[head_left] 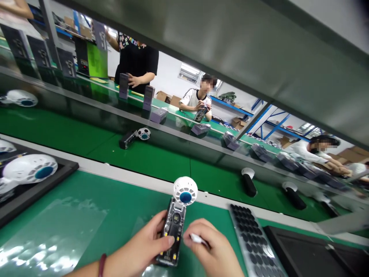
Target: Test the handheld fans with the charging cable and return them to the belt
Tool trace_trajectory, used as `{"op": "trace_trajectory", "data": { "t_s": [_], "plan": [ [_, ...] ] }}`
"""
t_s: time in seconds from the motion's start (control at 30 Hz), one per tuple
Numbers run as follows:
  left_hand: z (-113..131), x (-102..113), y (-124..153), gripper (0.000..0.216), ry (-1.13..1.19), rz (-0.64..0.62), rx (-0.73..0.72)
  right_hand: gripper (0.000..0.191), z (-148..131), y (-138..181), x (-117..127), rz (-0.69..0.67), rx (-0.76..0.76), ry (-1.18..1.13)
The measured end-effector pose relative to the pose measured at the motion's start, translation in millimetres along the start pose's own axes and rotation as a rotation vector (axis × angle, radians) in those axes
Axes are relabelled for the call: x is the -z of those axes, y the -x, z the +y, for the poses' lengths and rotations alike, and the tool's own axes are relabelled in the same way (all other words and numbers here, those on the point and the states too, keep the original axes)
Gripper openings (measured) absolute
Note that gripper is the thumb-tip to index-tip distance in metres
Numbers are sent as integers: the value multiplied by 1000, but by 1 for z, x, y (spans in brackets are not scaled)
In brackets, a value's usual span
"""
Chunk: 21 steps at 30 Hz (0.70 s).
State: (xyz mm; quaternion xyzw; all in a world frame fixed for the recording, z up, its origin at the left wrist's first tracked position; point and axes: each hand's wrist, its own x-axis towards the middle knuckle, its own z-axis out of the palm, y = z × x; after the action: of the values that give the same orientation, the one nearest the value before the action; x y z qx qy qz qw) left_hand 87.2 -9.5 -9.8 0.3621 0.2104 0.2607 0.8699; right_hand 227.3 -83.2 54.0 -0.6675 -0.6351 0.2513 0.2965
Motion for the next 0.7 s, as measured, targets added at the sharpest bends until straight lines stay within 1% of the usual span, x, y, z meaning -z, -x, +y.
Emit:
{"op": "trace_trajectory", "data": {
  "t_s": [0.07,0.13,0.23,0.33,0.43,0.5,0.57,0.63,0.7],
  "plan": [
    [-3,2,-1,55,-38,-3,-28,19,2,-13,-2,105,-14,-83],
    [-6,5,-2,57,-88,-26,-51,21,3,-20,-8,175,-39,-170],
    [-11,9,-2,60,-169,-86,-87,16,2,-24,-14,268,-141,-318],
    [-15,12,-2,58,-206,-148,-121,11,2,-24,-13,323,-243,-419],
    [-17,13,-1,58,-203,-165,-120,11,4,-24,-9,302,-227,-429],
    [-17,13,-1,58,-199,-158,-114,13,6,-22,-9,257,-182,-409],
    [-15,12,0,57,-191,-154,-101,16,7,-20,-12,204,-184,-399],
    [-14,11,0,56,-171,-142,-90,18,9,-18,-14,177,-214,-348],
    [-12,11,0,53,-158,-123,-76,16,9,-17,-15,175,-198,-254]
  ]
}}
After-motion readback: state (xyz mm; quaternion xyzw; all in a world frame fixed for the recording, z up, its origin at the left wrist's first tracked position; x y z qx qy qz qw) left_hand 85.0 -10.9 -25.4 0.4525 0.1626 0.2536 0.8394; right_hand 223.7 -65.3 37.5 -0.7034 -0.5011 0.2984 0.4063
